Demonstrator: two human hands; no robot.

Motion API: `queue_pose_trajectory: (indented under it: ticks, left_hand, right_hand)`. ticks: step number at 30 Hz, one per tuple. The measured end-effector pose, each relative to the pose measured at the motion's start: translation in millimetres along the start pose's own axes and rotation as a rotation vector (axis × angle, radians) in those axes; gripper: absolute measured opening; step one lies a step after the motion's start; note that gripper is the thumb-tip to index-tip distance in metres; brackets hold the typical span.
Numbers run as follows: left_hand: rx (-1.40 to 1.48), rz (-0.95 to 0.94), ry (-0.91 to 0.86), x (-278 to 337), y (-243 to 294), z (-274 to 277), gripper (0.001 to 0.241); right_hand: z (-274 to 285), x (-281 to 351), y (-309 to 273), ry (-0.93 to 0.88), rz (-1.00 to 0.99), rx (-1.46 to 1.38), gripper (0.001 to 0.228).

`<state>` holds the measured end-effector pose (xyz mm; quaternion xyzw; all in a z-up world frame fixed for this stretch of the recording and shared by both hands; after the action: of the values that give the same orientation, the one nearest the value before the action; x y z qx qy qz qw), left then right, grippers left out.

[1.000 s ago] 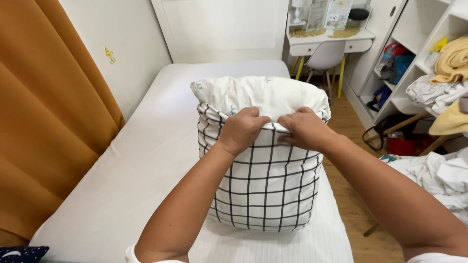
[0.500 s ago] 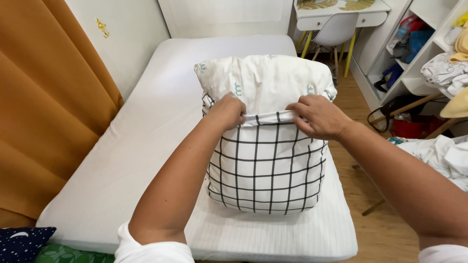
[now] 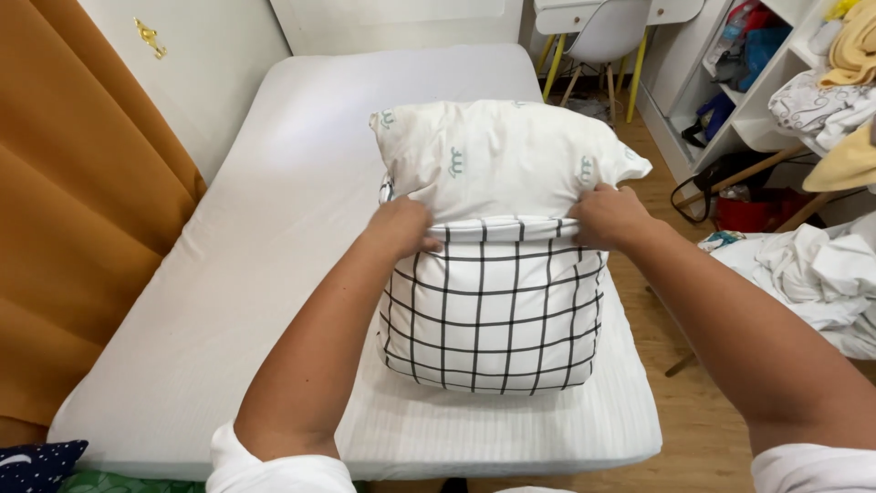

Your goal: The person folds a pile of mixed bedding items, including a yellow blanket and patterned sheets, on a white chair. They then move to a bed to fold a dark blue pillowcase with a moon and star pattern and a white pillowcase with a black grid pattern.

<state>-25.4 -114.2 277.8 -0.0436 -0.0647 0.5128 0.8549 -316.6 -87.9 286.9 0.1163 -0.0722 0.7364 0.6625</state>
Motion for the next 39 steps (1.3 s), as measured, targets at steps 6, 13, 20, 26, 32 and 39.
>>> queue_pose_trajectory:
  ticks: [6, 13, 20, 26, 32, 39]
  left_hand:
    - [0.067, 0.261, -0.122, 14, -36, -36, 0.056]
    - [0.646, 0.758, 0.37, -13, -97, -156, 0.051]
    - [1.348, 0.814, -0.309, 0, -61, -213, 0.032]
    - [1.841, 0.818, -0.048, -40, -83, -145, 0.039]
    - [2.386, 0.242, 0.594, -45, -108, 18, 0.035]
    - [2.295, -0.549, 0.374, -59, -132, -46, 0.022]
  right_hand:
    - [-54, -23, 39, -0.033, -0.005, -0.145, 0.036]
    - [-85, -34, 60, 0.413, -0.284, -0.601, 0.038]
    - [-191, -58, 82, 0.057, -0.613, -1.411, 0.038]
    - [-78, -55, 50, 0.036, -0.42, -1.828, 0.038]
    - [83, -58, 70, 0.421, 0.269, -2.073, 0.058]
    - [45, -38, 124, 0.143, 0.049, -2.051, 0.051]
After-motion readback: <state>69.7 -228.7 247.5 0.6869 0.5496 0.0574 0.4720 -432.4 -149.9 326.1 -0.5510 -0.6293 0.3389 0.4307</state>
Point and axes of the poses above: each hand's wrist, its own x-axis away from the middle knuckle, its own z-axis out of the back of the hand, y = z × x, the point moved 5 cm from there along -x, towards the middle knuckle, and after that the axes turned 11 degrees about -x, right-handed, at the moved point
